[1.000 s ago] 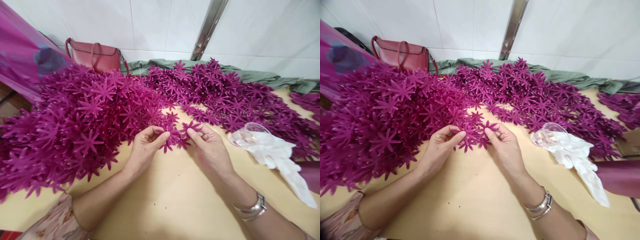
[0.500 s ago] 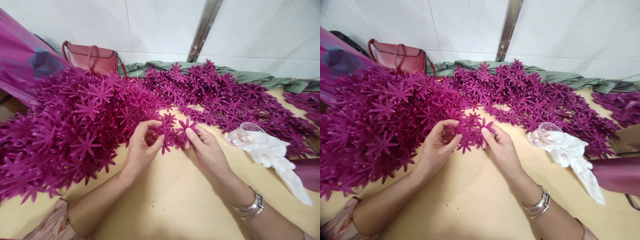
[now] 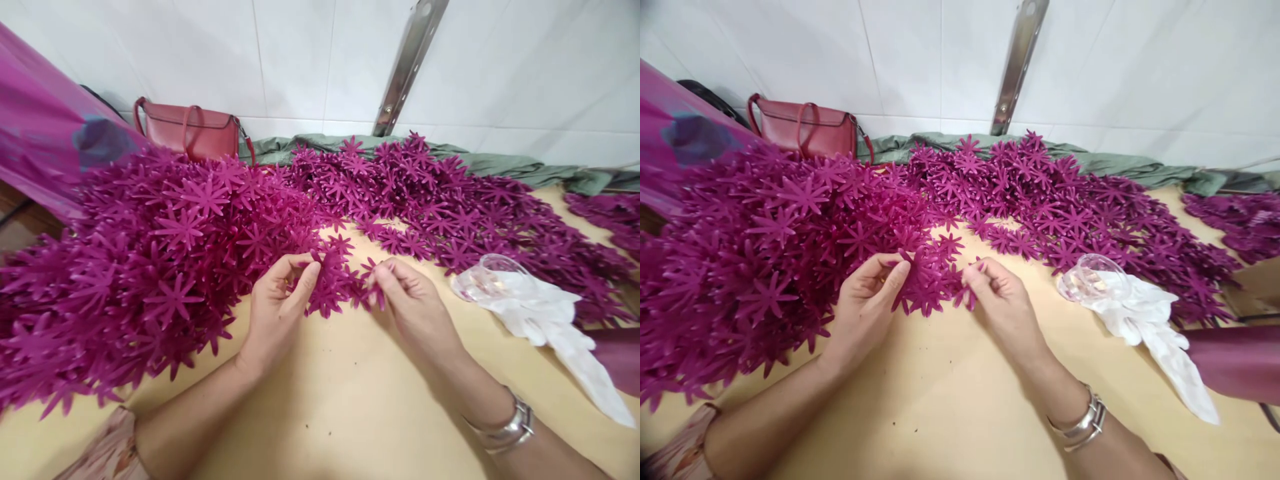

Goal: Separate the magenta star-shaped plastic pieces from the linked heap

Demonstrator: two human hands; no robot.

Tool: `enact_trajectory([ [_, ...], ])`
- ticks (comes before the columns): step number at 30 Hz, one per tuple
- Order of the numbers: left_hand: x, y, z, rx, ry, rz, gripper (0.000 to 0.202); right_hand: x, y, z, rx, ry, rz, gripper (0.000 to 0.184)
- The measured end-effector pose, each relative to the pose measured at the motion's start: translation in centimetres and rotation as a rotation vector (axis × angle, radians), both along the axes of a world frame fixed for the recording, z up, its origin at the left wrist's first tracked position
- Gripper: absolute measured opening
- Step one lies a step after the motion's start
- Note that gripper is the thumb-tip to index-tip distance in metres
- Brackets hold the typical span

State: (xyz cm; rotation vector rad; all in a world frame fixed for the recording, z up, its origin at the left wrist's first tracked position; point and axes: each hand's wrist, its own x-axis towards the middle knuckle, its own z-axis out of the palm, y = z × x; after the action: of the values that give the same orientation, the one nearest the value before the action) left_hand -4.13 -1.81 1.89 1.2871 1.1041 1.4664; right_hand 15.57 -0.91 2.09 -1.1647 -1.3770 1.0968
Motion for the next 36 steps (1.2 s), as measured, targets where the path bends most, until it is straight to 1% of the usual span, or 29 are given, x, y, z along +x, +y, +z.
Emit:
enact_trajectory([
  [2, 0.1, 0.4, -0.2, -0.056, -0.171, -0.019, 0.012, 0.3, 0.4, -0.3, 0.031, 0.057, -0.059, 0.029],
  [5, 0.2, 0.9, -0.4, -0.139, -0.329, -0.053, 0.018, 0.0, 0.6, -0.7, 0.067, 0.064, -0.063, 0.019],
  [7, 0.2, 1.0, -0.4, -0.189, -0.344, -0.059, 0.020, -0.4, 0.4, -0.7, 0.130, -0.007, -0.077, 0.018],
  [10, 0.3, 0.8, -0.2, -0.205, -0.323, -0.090, 0.023, -0.7, -0.2, -0.4, 0.264, -0.124, -0.120, 0.025],
  [12, 0.5, 0.5, 0.0, -0.196, -0.315, -0.120, 0.028, -0.7, -0.7, -0.1, 0.306, -0.153, -0.089, 0.027],
  [13, 0.6, 0.3, 0.2, -0.193, -0.302, -0.137, 0.030, -0.7, -0.9, 0.1, 0.293, -0.147, -0.042, 0.029],
  [15, 0.9, 0.1, 0.3, -0.188, -0.266, -0.182, 0.032, -0.7, -1.1, 0.2, 0.220, -0.106, 0.054, 0.031],
  [17, 1.2, -0.2, 0.5, -0.177, -0.243, -0.229, 0.030, -0.9, -1.1, 0.1, 0.147, -0.058, 0.106, 0.024],
  [19, 1.4, -0.3, 0.5, -0.165, -0.246, -0.251, 0.029, -1.1, -0.8, 0.0, 0.136, -0.036, 0.085, 0.014],
  [21, 1.4, -0.4, 0.6, -0.155, -0.226, -0.246, 0.030, -1.0, -0.5, -0.1, 0.142, 0.013, 0.020, 0.011],
  [23, 1.2, -0.4, 0.6, -0.131, -0.163, -0.209, 0.030, -0.8, -0.2, -0.3, 0.120, 0.110, -0.064, 0.010],
  [25, 0.8, -0.3, 0.5, -0.078, -0.061, -0.125, 0.026, -0.4, 0.1, -0.4, 0.086, 0.193, -0.125, 0.010],
  [27, 0.3, -0.1, 0.3, 0.051, 0.099, 0.004, 0.015, -0.2, 0.3, -0.5, 0.061, 0.219, -0.147, 0.010],
  [28, 0.1, 0.0, 0.2, 0.140, 0.207, 0.075, 0.013, -0.2, 0.4, -0.6, 0.050, 0.226, -0.145, 0.011],
  [30, -0.2, 0.2, 0.2, 0.312, 0.436, 0.194, 0.030, -0.3, 0.4, -0.6, 0.024, 0.247, -0.117, 0.014],
  [31, -0.3, 0.2, 0.2, 0.371, 0.532, 0.231, 0.037, -0.4, 0.3, -0.5, 0.011, 0.255, -0.100, 0.016],
  [33, -0.2, 0.1, 0.3, 0.425, 0.651, 0.247, 0.040, -0.6, 0.2, -0.4, -0.015, 0.240, -0.069, 0.017],
  [36, 0.1, -0.2, 0.4, 0.454, 0.683, 0.157, 0.034, -1.0, -0.3, -0.1, -0.032, 0.164, -0.018, 0.018],
])
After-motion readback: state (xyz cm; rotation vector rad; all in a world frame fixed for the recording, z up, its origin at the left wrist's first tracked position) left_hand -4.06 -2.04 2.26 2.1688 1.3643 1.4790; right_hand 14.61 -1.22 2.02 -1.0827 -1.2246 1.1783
